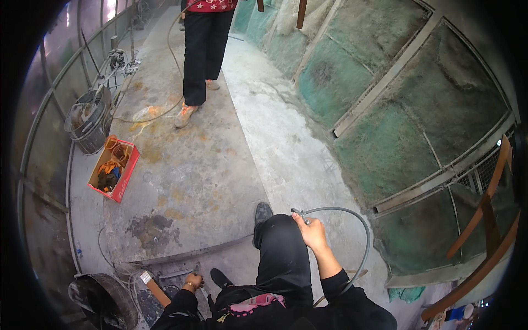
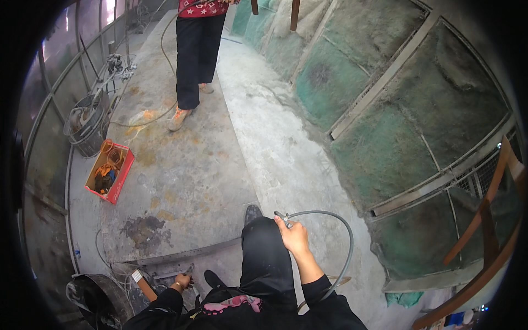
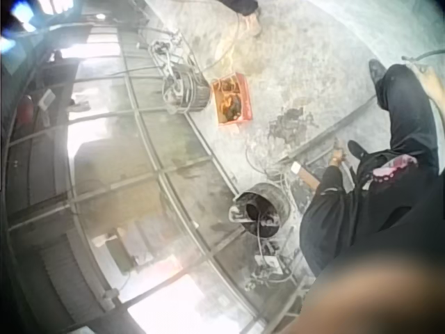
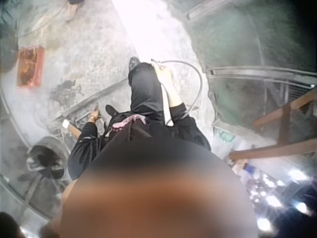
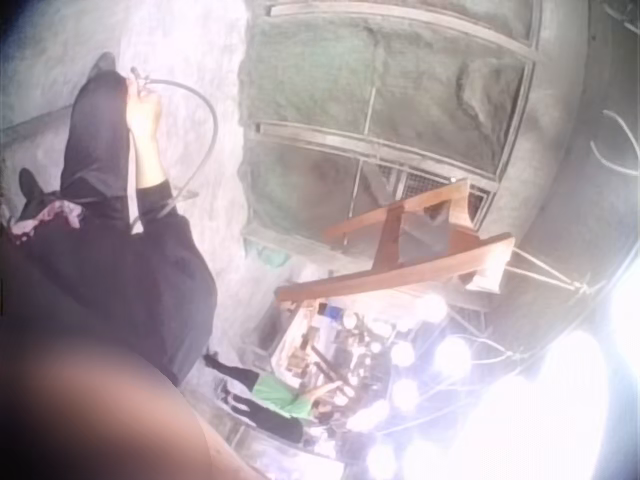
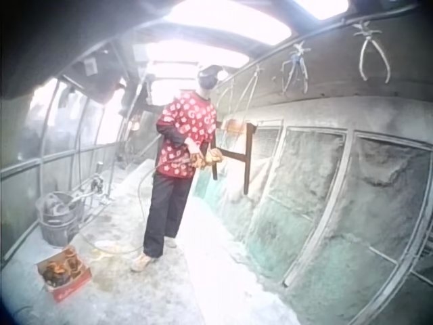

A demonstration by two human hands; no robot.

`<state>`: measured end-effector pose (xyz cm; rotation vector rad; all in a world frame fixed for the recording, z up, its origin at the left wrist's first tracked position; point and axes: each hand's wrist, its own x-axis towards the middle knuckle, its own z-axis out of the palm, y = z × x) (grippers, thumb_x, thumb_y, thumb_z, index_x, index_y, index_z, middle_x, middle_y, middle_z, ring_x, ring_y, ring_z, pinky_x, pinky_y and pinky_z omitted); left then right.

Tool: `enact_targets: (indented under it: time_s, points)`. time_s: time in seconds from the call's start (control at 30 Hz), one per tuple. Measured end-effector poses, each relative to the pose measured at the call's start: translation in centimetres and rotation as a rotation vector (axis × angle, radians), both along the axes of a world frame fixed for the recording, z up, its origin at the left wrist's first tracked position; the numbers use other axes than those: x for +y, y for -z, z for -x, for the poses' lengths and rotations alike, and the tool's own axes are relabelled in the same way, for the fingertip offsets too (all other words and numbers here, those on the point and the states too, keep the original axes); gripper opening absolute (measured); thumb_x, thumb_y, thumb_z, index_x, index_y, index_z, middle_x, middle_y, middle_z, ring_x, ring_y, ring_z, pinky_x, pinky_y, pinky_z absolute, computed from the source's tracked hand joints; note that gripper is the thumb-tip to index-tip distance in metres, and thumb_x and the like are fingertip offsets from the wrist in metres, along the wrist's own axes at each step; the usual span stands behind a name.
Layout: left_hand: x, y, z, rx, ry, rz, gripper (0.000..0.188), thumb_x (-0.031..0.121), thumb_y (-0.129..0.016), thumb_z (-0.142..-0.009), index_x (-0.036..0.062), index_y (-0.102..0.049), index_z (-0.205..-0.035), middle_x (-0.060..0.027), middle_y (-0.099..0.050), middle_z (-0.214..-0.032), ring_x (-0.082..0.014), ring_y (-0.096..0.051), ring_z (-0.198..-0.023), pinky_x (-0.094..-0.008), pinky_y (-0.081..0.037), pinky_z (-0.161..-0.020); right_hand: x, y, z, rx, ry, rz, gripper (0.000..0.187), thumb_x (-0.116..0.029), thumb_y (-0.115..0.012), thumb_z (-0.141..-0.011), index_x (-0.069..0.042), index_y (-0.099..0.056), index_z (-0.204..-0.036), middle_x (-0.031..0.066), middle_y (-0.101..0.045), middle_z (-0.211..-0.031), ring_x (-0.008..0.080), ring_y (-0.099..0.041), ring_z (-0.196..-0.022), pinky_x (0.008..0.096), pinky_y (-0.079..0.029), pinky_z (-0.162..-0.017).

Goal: The person uses a spray gun to apply finish to a wooden chair frame, rotating it to coat multiple sides. Another person in a green shirt also sprays a chair nearby. The person sits on the floor at times while holding the spray gun and observing the work area.

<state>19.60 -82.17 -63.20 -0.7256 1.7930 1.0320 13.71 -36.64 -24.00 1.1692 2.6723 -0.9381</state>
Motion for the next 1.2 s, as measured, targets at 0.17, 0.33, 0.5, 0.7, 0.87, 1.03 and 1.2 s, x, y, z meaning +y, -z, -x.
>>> enact_targets:
  time_s: [0.17, 0.33, 0.5, 0.7, 0.87, 1.03, 1.2]
  points:
    - [-0.4, -0.1, 0.3, 0.033, -0.064, -0.06, 0.029, 0.02, -0.058, -0.1, -0.006, -0.067, -0.109, -0.0172, -0.077, -0.091, -0.0295, -0.075, -0.07, -0.039, -0.057, -0.057, -0.7, -1.4, 0.3, -0.066, -0.027, -0.098, 0.071, -0.071, -0.061, -0.091, -0.003, -0.08, -0.099, 0.0312, -0.074, -0.095, 0.0493, -0.071, -0.101, 0.0533, -0.054, -0.092]
    - [0.7, -0.4, 0.2, 0.061, -0.069, -0.09, 0.03, 0.019, -0.058, -0.098, -0.0082, -0.069, -0.105, -0.0188, -0.077, -0.088, -0.03, -0.076, -0.069, -0.0395, -0.058, -0.058, -1.2, -2.1, 0.4, -0.081, -0.032, -0.146, 0.072, -0.071, -0.06, -0.091, -0.002, -0.08, -0.1, 0.0321, -0.073, -0.096, 0.0501, -0.07, -0.102, 0.0533, -0.054, -0.094]
    - [1.6, -0.5, -0.1, 0.054, 0.006, -0.063, 0.031, 0.021, -0.058, -0.097, -0.0077, -0.07, -0.102, -0.0183, -0.077, -0.086, -0.0297, -0.075, -0.064, -0.039, -0.056, -0.056, -1.0, -2.2, 0.4, -0.113, -0.042, -0.154, 0.073, -0.071, -0.061, -0.09, -0.002, -0.08, -0.105, 0.033, -0.073, -0.101, 0.0506, -0.069, -0.107, 0.0533, -0.053, -0.097]
    - [1.5, 0.3, 0.1, 0.036, -0.052, -0.105, 0.03, 0.017, -0.058, -0.098, -0.0102, -0.068, -0.105, -0.0189, -0.076, -0.089, -0.0308, -0.077, -0.072, -0.0405, -0.059, -0.057, -0.6, -2.4, 0.3, -0.149, -0.031, -0.162, 0.073, -0.071, -0.061, -0.09, -0.005, -0.079, -0.115, 0.0334, -0.073, -0.107, 0.0506, -0.068, -0.111, 0.0528, -0.053, -0.099]
    - [1.1, 1.1, 0.4, 0.072, -0.051, -0.114, 0.03, 0.019, -0.056, -0.101, -0.0073, -0.066, -0.11, -0.0188, -0.076, -0.091, -0.0325, -0.075, -0.069, -0.0417, -0.057, -0.054, -0.5, -2.4, 0.2, -0.151, -0.034, -0.157, 0.072, -0.071, -0.061, -0.09, -0.006, -0.079, -0.116, 0.0336, -0.072, -0.107, 0.0503, -0.068, -0.112, 0.0532, -0.053, -0.1]
    - [1.0, 1.2, 0.2, 0.09, -0.067, -0.122, 0.029, 0.018, -0.056, -0.1, -0.0081, -0.066, -0.11, -0.0192, -0.076, -0.091, -0.033, -0.075, -0.069, -0.0414, -0.057, -0.054, -0.3, -2.0, 0.3, -0.143, -0.037, -0.167, 0.072, -0.071, -0.061, -0.09, -0.006, -0.079, -0.116, 0.0339, -0.072, -0.106, 0.0505, -0.068, -0.111, 0.0535, -0.053, -0.099]
    - [1.3, 0.5, -0.5, 0.036, 0.003, -0.094, 0.031, 0.017, -0.055, -0.097, -0.0091, -0.069, -0.106, -0.0185, -0.078, -0.091, -0.0304, -0.077, -0.074, -0.0393, -0.058, -0.059, -0.1, -1.8, 0.3, -0.131, -0.038, -0.176, 0.074, -0.071, -0.061, -0.089, -0.004, -0.079, -0.114, 0.0343, -0.072, -0.104, 0.0509, -0.068, -0.11, 0.0534, -0.053, -0.099]
